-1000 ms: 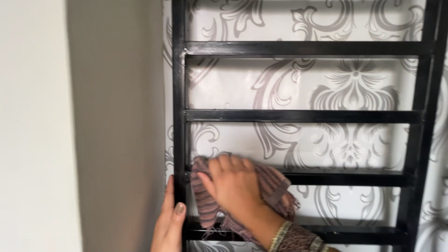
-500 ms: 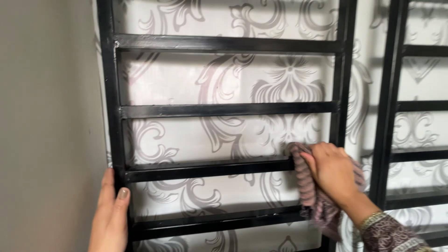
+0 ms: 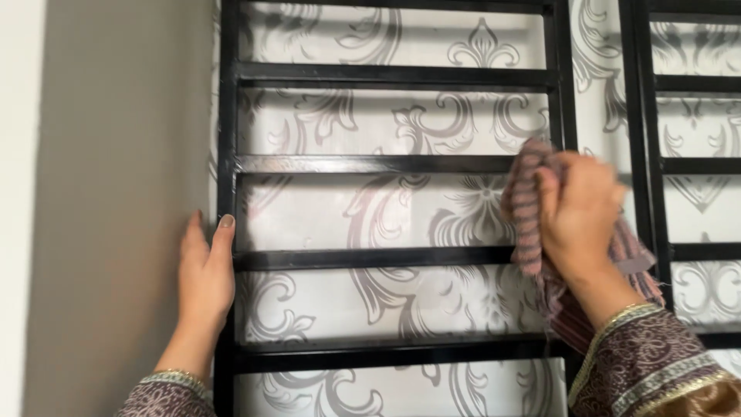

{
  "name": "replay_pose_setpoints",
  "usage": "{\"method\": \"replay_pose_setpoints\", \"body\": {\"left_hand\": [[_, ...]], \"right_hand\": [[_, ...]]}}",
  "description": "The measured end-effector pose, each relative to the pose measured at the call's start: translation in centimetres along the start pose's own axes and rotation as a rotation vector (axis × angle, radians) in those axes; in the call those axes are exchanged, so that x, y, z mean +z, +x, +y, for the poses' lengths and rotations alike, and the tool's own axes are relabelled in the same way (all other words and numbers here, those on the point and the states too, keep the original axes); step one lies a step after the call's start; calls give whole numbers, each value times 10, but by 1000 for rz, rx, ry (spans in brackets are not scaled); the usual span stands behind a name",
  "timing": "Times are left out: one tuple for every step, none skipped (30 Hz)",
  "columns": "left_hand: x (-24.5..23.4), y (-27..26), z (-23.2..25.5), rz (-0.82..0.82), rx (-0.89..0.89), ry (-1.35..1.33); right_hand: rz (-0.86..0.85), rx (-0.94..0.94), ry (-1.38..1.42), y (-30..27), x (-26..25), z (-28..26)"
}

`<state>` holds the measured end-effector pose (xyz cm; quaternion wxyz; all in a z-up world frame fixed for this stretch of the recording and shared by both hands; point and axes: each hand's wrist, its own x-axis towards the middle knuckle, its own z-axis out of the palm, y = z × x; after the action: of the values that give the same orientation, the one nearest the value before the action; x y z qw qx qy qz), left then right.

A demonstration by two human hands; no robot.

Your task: The recorder uses a cloth to wipe down a black metal decorative grate in an entryway.

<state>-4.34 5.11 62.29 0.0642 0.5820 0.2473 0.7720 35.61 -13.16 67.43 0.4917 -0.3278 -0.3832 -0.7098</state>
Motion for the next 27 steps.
{"method": "replay_pose_setpoints", "body": {"left_hand": [[5, 9, -11, -4, -155, -180], [7, 7, -12, 8, -147, -176], [8, 8, -12, -33, -215, -184], [9, 8, -14, -74, -283, -191], [9, 11, -14, -58, -270, -187], [10, 13, -14, -89, -384, -311], [10, 12, -15, -125, -504, -432], [8, 8, -12, -116, -497, -424], [6, 7, -9, -137, -516, -481], [4, 6, -6, -158, -533, -537], [5, 7, -10, -150, -519, -528], [6, 7, -16, -166, -523, -574], [7, 7, -22, -186, -531, -617], [5, 10, -22, -181, -521, -607], [5, 8, -23, -157, -539, -588], [6, 6, -24, -131, -556, -568], [6, 9, -28, -129, -552, -566], [7, 12, -32, -138, -525, -555], [10, 9, -36, -150, -508, -546], [7, 7, -37, -149, -513, -546], [7, 8, -38, -178, -478, -562], [8, 9, -38, -206, -442, -578], [7, 11, -41, -211, -439, -583], [7, 12, -43, -177, -385, -563], [9, 12, -47, -146, -335, -548], [9, 14, -50, -154, -336, -558], [9, 14, -52, -145, -324, -564]], "right_hand": [[-125, 3, 26, -10, 21, 9], [-114, 3, 35, -23, 28, 1], [-344, 73, -33, -35, 36, -9], [-574, 142, -101, -46, 45, -20], [-558, 141, -87, -45, 50, -37], [-551, 145, -127, -44, 54, -53], [-554, 153, -169, -46, 55, -70], [-549, 156, -156, -53, 70, -93], [-554, 159, -92, -58, 86, -117], [-559, 161, -28, -63, 102, -142], [-546, 166, -15, -54, 107, -185], [-442, 103, 97, -44, 111, -228], [-339, 43, 204, -36, 112, -272], [-330, 50, 213, -28, 114, -294], [-360, 63, 238, -22, 114, -313], [-390, 75, 263, -17, 112, -332], [-386, 76, 267, -14, 111, -334], [-415, 72, 283, -11, 110, -336], [-452, 67, 296, -11, 106, -335], [-457, 65, 297, -14, 101, -330], [-409, 20, 344, -14, 99, -322], [-361, -26, 391, -14, 97, -315], [-359, -27, 384, -15, 93, -305], [-370, -58, 420, -15, 89, -295], [-387, -92, 450, -18, 84, -284], [-389, -94, 437, -20, 81, -266], [-372, -107, 425, -23, 75, -247]]}}
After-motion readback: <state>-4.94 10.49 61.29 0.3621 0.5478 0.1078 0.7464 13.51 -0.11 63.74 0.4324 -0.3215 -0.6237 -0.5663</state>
